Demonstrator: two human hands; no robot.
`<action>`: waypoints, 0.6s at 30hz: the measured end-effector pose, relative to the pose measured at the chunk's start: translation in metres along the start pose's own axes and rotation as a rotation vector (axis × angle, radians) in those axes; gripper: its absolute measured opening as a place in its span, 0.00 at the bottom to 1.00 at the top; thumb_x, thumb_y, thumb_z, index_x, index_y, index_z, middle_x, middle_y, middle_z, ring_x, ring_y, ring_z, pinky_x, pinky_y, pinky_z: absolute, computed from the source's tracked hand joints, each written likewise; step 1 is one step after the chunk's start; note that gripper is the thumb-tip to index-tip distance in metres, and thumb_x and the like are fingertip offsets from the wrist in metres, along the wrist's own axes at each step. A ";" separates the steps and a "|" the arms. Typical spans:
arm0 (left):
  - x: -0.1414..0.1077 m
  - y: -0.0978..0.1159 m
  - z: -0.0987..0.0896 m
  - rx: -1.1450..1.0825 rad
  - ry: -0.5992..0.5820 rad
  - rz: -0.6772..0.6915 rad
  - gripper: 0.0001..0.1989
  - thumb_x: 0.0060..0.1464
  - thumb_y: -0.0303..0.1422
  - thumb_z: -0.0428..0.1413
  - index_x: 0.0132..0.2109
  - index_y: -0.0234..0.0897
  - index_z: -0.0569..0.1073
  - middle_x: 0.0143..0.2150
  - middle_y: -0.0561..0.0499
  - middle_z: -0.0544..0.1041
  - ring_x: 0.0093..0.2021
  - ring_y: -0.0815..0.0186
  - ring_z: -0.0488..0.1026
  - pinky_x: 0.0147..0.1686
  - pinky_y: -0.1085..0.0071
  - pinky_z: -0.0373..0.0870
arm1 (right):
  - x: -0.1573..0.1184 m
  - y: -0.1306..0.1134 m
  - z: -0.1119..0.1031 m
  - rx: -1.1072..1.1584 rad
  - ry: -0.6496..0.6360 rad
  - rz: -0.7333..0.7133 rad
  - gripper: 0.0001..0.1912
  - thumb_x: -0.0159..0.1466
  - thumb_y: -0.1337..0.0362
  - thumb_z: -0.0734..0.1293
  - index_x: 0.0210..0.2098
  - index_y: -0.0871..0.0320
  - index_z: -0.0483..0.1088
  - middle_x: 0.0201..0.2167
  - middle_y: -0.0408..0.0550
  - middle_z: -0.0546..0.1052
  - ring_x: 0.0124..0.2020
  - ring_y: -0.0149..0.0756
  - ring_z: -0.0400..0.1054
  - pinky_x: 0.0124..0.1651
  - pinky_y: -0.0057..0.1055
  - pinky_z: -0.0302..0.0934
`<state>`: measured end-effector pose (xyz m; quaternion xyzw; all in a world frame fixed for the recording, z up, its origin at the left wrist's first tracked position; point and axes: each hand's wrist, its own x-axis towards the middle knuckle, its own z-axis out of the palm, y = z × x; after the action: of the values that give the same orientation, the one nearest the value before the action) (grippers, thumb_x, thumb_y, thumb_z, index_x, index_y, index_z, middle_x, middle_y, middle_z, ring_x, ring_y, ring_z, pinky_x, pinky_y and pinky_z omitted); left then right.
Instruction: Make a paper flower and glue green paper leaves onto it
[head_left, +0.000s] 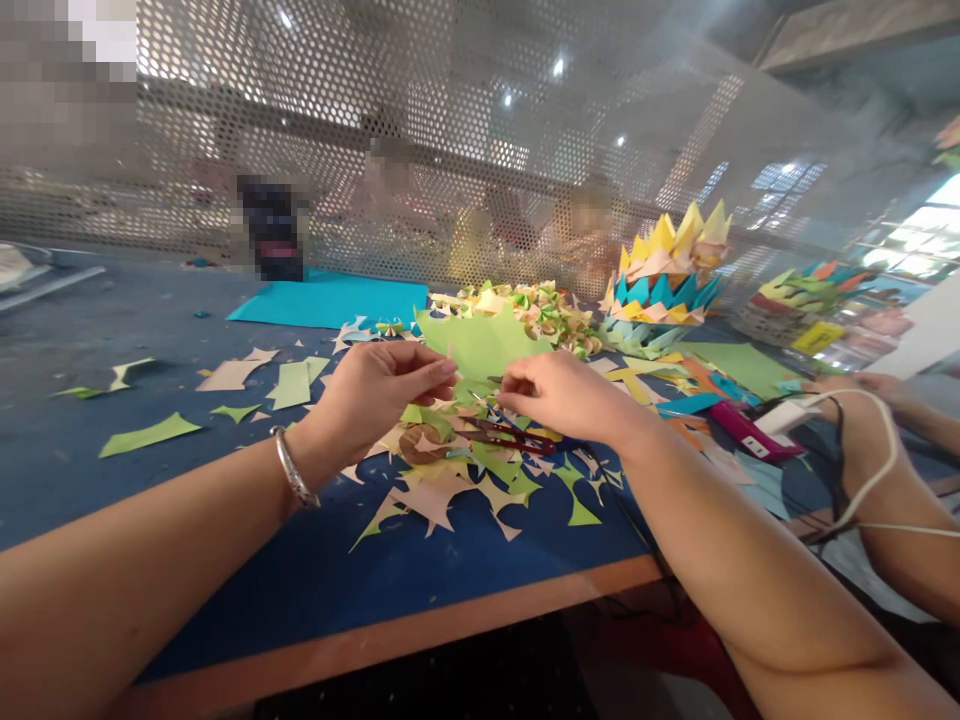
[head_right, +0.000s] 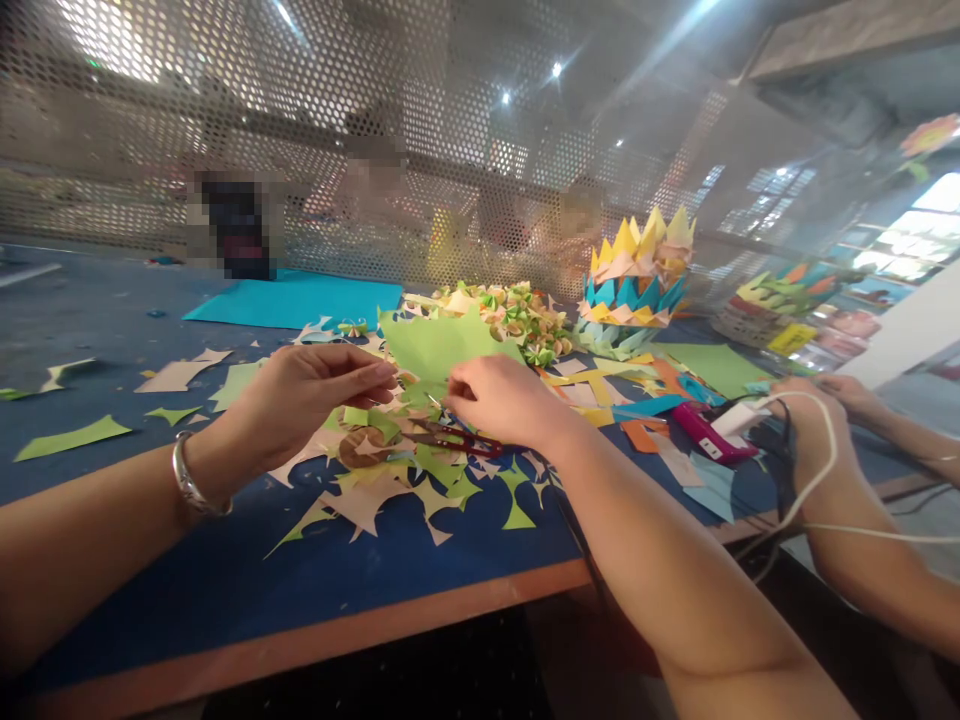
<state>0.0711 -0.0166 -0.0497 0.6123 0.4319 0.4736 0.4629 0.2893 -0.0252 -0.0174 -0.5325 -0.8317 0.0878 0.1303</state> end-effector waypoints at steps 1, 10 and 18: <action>0.000 0.001 0.000 -0.017 0.014 -0.010 0.06 0.52 0.34 0.63 0.31 0.37 0.81 0.29 0.49 0.81 0.30 0.67 0.77 0.35 0.71 0.74 | -0.001 -0.002 -0.001 -0.081 -0.048 0.019 0.08 0.64 0.65 0.67 0.28 0.59 0.72 0.24 0.47 0.75 0.25 0.32 0.64 0.29 0.32 0.51; -0.001 0.003 0.003 -0.084 0.010 -0.049 0.05 0.53 0.32 0.64 0.31 0.35 0.82 0.28 0.49 0.81 0.29 0.69 0.77 0.34 0.72 0.74 | -0.005 -0.014 0.000 -0.319 -0.174 0.066 0.08 0.65 0.65 0.64 0.32 0.59 0.75 0.27 0.50 0.76 0.27 0.34 0.64 0.29 0.32 0.47; -0.003 0.003 0.003 -0.109 -0.052 -0.087 0.06 0.53 0.34 0.64 0.32 0.35 0.82 0.27 0.50 0.81 0.29 0.69 0.77 0.34 0.72 0.73 | 0.003 -0.013 0.008 -0.390 -0.208 0.150 0.07 0.62 0.66 0.66 0.30 0.59 0.77 0.28 0.51 0.76 0.28 0.36 0.65 0.27 0.32 0.46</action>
<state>0.0736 -0.0202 -0.0477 0.5791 0.4191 0.4598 0.5268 0.2746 -0.0281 -0.0215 -0.5959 -0.8001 -0.0108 -0.0685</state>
